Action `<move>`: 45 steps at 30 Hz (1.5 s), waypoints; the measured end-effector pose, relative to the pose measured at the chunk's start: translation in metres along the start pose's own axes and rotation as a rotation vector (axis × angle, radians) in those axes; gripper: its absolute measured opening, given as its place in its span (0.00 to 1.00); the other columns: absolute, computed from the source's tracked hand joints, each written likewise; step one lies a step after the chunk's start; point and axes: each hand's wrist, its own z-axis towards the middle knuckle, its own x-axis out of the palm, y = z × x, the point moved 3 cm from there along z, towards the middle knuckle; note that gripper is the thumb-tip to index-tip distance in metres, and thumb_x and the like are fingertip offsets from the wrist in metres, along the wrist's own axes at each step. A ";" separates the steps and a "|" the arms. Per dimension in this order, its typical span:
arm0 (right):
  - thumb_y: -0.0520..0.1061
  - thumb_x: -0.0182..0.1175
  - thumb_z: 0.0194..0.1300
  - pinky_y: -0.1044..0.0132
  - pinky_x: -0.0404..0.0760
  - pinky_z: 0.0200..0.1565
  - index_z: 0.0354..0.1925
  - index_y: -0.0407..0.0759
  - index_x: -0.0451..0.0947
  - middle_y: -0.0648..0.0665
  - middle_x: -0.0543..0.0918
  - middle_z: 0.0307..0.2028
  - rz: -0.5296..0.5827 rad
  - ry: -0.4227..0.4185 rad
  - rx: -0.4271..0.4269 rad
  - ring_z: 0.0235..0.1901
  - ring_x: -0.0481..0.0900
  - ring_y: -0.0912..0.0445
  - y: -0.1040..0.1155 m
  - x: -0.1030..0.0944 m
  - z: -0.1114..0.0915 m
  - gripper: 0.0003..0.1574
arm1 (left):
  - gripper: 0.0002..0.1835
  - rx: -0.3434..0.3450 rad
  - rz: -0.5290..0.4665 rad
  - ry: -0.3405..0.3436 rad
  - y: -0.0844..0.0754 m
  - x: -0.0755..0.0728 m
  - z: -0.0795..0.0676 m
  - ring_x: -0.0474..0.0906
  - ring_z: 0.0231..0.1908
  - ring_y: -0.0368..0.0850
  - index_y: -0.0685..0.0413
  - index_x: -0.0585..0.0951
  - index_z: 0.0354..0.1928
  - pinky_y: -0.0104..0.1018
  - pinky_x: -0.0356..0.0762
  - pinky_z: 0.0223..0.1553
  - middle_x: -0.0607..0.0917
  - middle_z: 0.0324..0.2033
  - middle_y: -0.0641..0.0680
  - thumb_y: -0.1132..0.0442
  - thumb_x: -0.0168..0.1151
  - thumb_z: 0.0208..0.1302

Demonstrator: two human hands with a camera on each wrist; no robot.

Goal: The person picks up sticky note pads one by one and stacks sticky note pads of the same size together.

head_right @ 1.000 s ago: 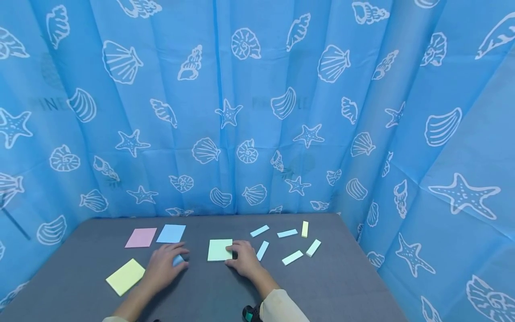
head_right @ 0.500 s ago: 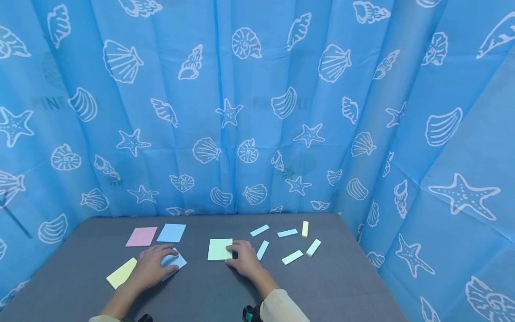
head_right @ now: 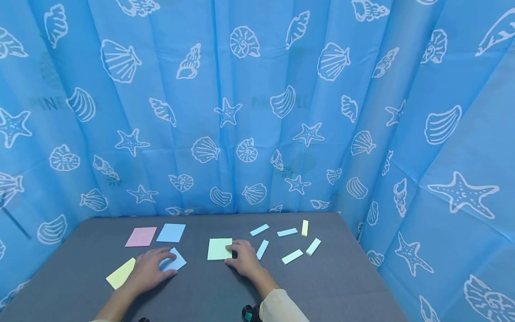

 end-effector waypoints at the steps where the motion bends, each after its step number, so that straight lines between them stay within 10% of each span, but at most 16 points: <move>1: 0.45 0.69 0.60 0.44 0.68 0.58 0.55 0.37 0.80 0.36 0.77 0.57 0.003 0.000 -0.001 0.61 0.69 0.39 0.000 0.000 0.000 0.26 | 0.22 -0.005 0.005 0.007 0.000 0.000 -0.001 0.70 0.59 0.64 0.43 0.85 0.47 0.70 0.59 0.54 0.80 0.56 0.57 0.45 0.73 0.50; 24: 0.44 0.70 0.59 0.44 0.68 0.58 0.55 0.38 0.80 0.36 0.77 0.57 -0.001 -0.012 -0.001 0.60 0.69 0.39 0.000 0.000 -0.001 0.26 | 0.15 0.059 0.060 -0.029 -0.008 0.003 -0.001 0.76 0.53 0.57 0.46 0.87 0.42 0.59 0.69 0.54 0.85 0.47 0.53 0.50 0.72 0.53; 45: 0.45 0.69 0.61 0.45 0.69 0.58 0.56 0.38 0.80 0.38 0.77 0.59 -0.004 -0.006 0.014 0.61 0.69 0.41 0.001 0.000 -0.002 0.26 | 0.15 -0.034 -0.157 -0.030 0.007 0.004 -0.001 0.73 0.54 0.56 0.42 0.87 0.42 0.59 0.69 0.53 0.84 0.50 0.52 0.49 0.73 0.53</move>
